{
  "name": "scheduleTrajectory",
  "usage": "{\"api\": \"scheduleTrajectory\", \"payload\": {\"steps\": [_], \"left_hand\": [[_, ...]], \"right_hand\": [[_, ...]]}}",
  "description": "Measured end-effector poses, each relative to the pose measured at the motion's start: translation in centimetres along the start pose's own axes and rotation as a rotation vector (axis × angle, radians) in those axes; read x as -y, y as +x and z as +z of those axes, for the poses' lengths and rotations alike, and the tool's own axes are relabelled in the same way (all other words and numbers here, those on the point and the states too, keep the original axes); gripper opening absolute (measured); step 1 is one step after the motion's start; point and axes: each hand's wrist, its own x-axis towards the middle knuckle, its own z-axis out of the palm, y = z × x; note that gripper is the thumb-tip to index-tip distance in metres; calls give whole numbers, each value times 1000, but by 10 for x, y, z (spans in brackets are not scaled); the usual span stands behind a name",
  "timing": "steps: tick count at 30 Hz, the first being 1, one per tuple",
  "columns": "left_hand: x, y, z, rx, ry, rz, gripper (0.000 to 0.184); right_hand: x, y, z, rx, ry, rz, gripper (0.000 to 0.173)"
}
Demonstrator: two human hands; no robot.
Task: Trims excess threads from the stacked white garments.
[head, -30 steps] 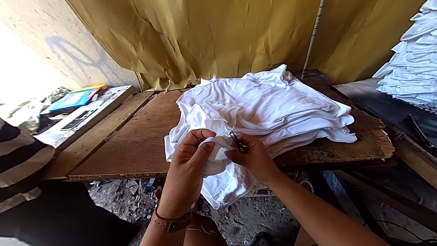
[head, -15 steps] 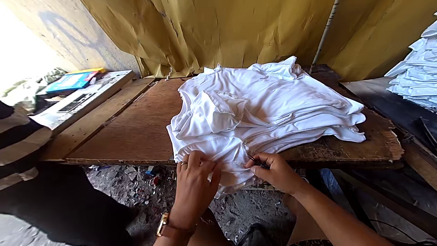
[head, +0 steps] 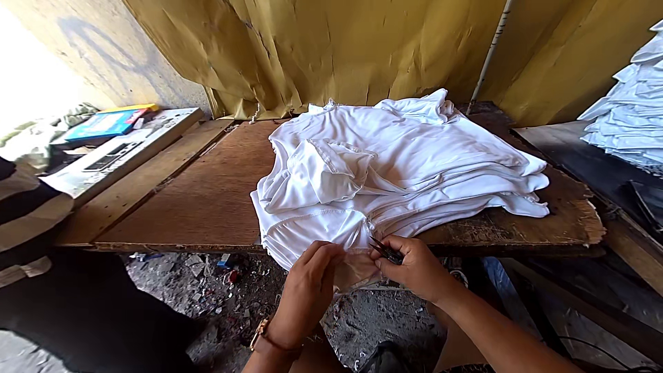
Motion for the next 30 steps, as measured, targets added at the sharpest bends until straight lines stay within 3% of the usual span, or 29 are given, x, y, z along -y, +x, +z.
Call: {"api": "scheduleTrajectory", "payload": {"steps": [2,4,6,8,15,19,22,27,30], "left_hand": [[3,-5,-4,12,-90,-52,21],[3,-9,-5,5,-172,-82,22],[-2,-8,-4,-6,-157,-98,28],[-11,-2,2,-42,-55,-107,35],[-27,6,17,-78,109,-172,20],[-12,5,7,-49,-137,-270,19],[-5,3,0,-20,-334,-369,16],[-8,2,-4,-6,-350,-397,12],[-12,3,-4,8,-334,-377,24]], "right_hand": [[0,-1,0,-29,-88,-50,13],[-1,-2,5,-149,-242,-239,10],[3,-1,11,-262,-372,-452,10],[11,1,13,-260,-410,-549,12],[20,6,0,61,-319,-222,11],[18,8,-11,175,-231,-240,38],[25,10,-14,208,-275,-196,33],[31,14,-13,218,-256,-100,25],[25,14,-14,199,-95,-67,21]]}}
